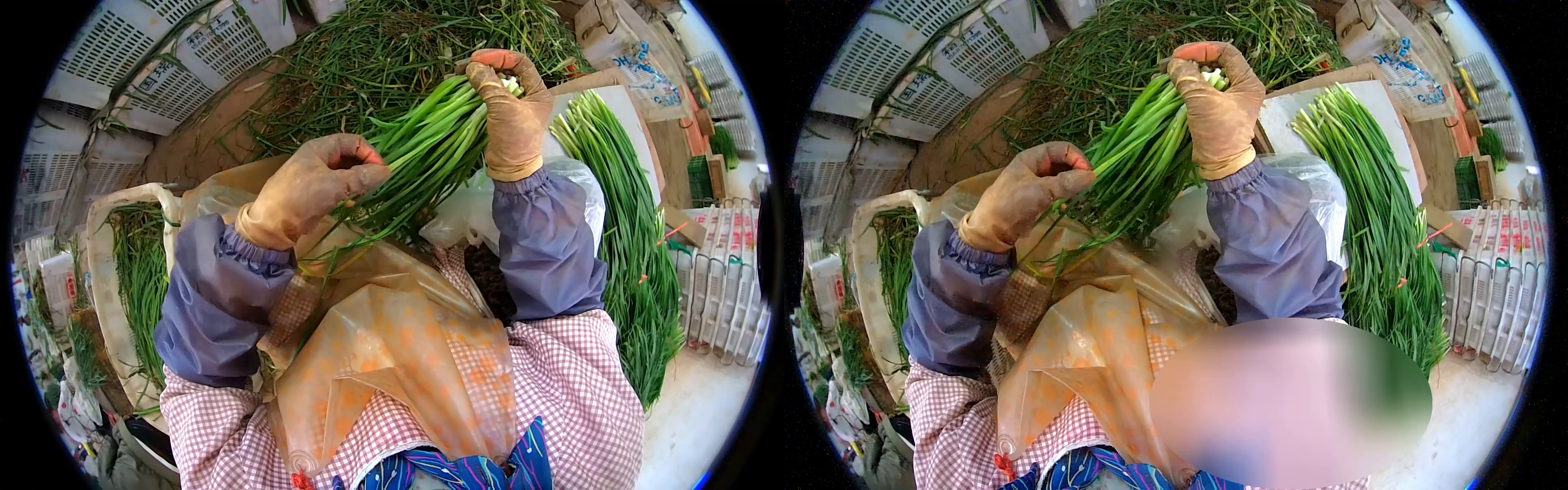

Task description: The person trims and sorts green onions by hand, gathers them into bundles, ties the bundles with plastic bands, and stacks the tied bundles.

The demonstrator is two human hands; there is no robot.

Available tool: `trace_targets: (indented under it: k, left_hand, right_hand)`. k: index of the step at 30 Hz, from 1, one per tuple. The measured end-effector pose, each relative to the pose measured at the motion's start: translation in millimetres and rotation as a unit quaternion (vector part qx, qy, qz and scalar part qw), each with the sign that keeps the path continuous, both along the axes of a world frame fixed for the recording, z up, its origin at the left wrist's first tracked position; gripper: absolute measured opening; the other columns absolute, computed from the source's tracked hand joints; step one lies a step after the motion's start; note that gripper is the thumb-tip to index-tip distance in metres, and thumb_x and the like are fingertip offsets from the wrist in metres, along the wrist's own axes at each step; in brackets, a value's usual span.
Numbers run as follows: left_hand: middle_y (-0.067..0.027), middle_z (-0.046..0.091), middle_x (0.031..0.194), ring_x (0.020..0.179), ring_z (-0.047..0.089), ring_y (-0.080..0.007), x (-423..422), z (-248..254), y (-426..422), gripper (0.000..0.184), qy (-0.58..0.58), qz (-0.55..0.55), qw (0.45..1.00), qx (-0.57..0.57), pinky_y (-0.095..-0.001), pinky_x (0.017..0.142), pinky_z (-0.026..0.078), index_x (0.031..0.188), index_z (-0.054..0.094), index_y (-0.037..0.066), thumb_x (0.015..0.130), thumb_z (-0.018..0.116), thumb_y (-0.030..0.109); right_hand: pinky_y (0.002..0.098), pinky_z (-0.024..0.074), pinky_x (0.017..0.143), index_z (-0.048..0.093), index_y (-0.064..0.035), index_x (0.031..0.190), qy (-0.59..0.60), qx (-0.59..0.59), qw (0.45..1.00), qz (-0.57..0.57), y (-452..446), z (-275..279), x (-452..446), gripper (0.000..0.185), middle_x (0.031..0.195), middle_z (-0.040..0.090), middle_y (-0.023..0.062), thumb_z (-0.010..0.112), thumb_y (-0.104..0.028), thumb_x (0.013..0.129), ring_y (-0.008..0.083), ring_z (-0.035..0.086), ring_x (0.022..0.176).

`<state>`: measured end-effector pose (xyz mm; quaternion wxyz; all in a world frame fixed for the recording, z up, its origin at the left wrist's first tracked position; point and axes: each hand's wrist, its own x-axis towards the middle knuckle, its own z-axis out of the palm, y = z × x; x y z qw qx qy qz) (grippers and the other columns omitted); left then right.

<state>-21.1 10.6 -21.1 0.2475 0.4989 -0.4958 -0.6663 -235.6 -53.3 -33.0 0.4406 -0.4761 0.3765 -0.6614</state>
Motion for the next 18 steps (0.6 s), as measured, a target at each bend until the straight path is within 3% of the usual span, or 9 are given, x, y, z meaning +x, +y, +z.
trace_targets:
  k: [6,13,18]
  left_hand:
    - [-0.0003,0.058,0.081,0.070,0.053,-0.0063,8.6,3.4,3.0,0.022,0.090,-0.026,0.995,0.030,-0.0200,0.062,0.044,0.098,0.057,0.003,0.078,0.065,0.004]
    - [-0.0013,0.060,0.082,0.065,0.055,-0.0079,17.4,8.8,-5.4,0.025,0.075,-0.031,0.990,0.117,-0.0204,0.056,0.044,0.103,0.056,0.004,0.078,0.062,0.003]
    - [-0.0011,0.060,0.076,0.055,0.051,-0.0068,-2.7,17.7,1.3,0.014,0.125,-0.007,0.977,0.172,-0.0183,0.050,0.041,0.094,0.058,0.006,0.083,0.062,0.012]
  right_hand:
    - [0.0236,0.0488,0.071,0.063,-0.0016,0.085,0.023,-0.028,0.999,-0.016,0.6,1.6,1.0,0.010,0.081,0.064,0.0046,0.063,0.002,0.076,0.0119,0.062,0.075]
    - [0.0201,0.0450,0.063,0.065,-0.0034,0.081,0.031,0.013,0.999,-0.017,-0.3,-1.3,4.8,0.007,0.076,0.062,-0.0001,0.066,-0.001,0.075,0.0057,0.055,0.067]
    - [0.0209,0.0449,0.061,0.064,-0.0042,0.080,0.029,0.018,0.999,-0.004,-0.5,-1.8,5.9,0.006,0.074,0.062,-0.0008,0.065,-0.001,0.076,0.0059,0.055,0.065]
